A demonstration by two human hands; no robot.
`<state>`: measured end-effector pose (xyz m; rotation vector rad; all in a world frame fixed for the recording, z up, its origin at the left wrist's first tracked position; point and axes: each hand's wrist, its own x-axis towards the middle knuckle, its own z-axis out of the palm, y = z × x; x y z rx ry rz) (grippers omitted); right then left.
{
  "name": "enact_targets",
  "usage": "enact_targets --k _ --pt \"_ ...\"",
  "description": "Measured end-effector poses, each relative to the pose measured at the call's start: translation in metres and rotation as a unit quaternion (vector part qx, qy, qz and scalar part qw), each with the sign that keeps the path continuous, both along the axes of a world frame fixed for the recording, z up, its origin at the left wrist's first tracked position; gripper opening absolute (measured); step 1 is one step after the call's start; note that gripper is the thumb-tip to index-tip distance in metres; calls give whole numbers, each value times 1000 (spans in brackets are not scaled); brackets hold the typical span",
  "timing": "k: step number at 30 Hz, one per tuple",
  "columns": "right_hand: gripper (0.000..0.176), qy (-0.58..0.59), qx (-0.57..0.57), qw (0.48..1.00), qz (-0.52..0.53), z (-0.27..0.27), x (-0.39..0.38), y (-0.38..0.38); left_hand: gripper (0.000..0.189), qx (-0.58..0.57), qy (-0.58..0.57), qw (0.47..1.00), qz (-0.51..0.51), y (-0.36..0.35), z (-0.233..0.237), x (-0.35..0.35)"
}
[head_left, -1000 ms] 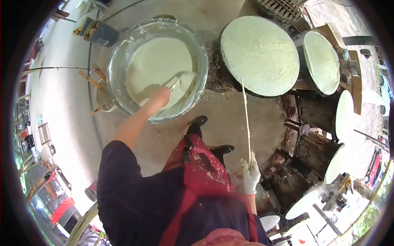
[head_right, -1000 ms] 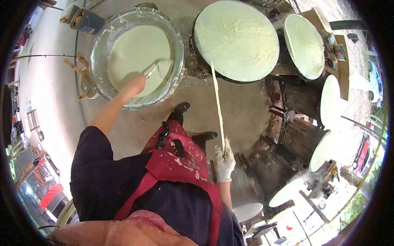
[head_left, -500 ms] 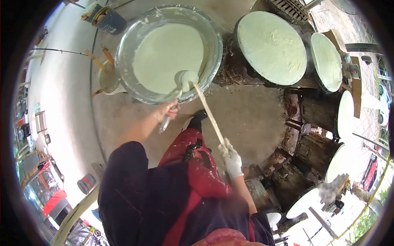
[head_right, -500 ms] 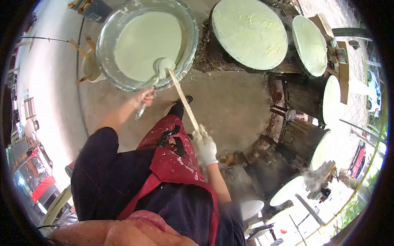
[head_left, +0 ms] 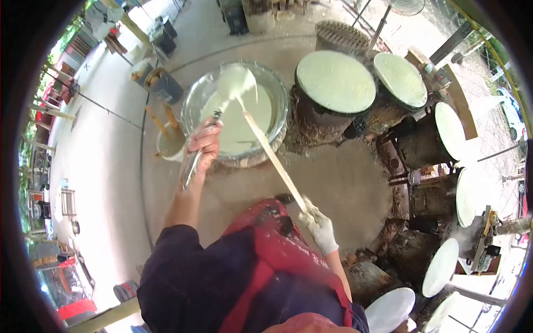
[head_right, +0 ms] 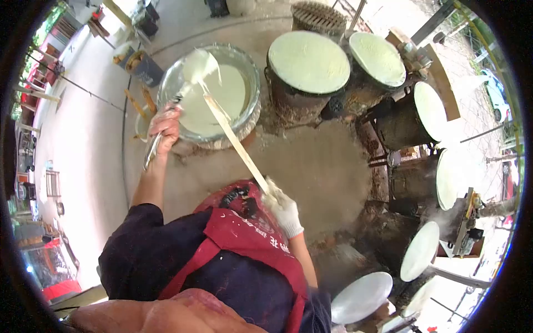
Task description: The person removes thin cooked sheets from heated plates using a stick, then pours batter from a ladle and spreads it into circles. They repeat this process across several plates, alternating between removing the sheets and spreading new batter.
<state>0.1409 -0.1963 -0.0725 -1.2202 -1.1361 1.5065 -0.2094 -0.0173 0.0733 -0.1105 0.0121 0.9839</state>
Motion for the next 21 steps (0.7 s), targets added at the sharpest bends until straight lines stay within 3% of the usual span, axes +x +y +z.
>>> enact_targets --k 2,4,5,7,8,11,13,16,18,19,21 --pt "50 142 -81 982 -90 13 14 -5 27 100 186 976 50 25 -4 -20" --pt "52 144 -83 970 -175 15 24 -7 26 157 326 929 83 59 3 -17" --pt "53 74 -53 971 -220 14 28 -7 25 128 350 923 96 76 14 -11" --pt "52 127 -53 953 -270 19 46 -11 23 59 395 909 118 107 33 7" --pt "53 100 -61 946 -302 21 53 -12 23 72 399 907 116 125 23 8" --pt "54 55 -56 918 -390 1 73 -26 26 220 641 726 118 100 36 58" --pt "55 34 -97 890 -444 5 69 -44 30 311 628 712 39 99 33 78" --pt "60 78 -60 838 -536 -4 53 -68 32 378 559 727 -127 104 52 143" --pt "62 81 -73 803 -586 12 35 -86 32 404 479 732 -269 117 39 189" --pt "62 51 -57 788 -611 -12 33 -99 33 413 431 720 -354 126 28 218" --pt "57 59 -34 743 -666 -3 19 -123 33 358 311 718 -510 126 -9 276"
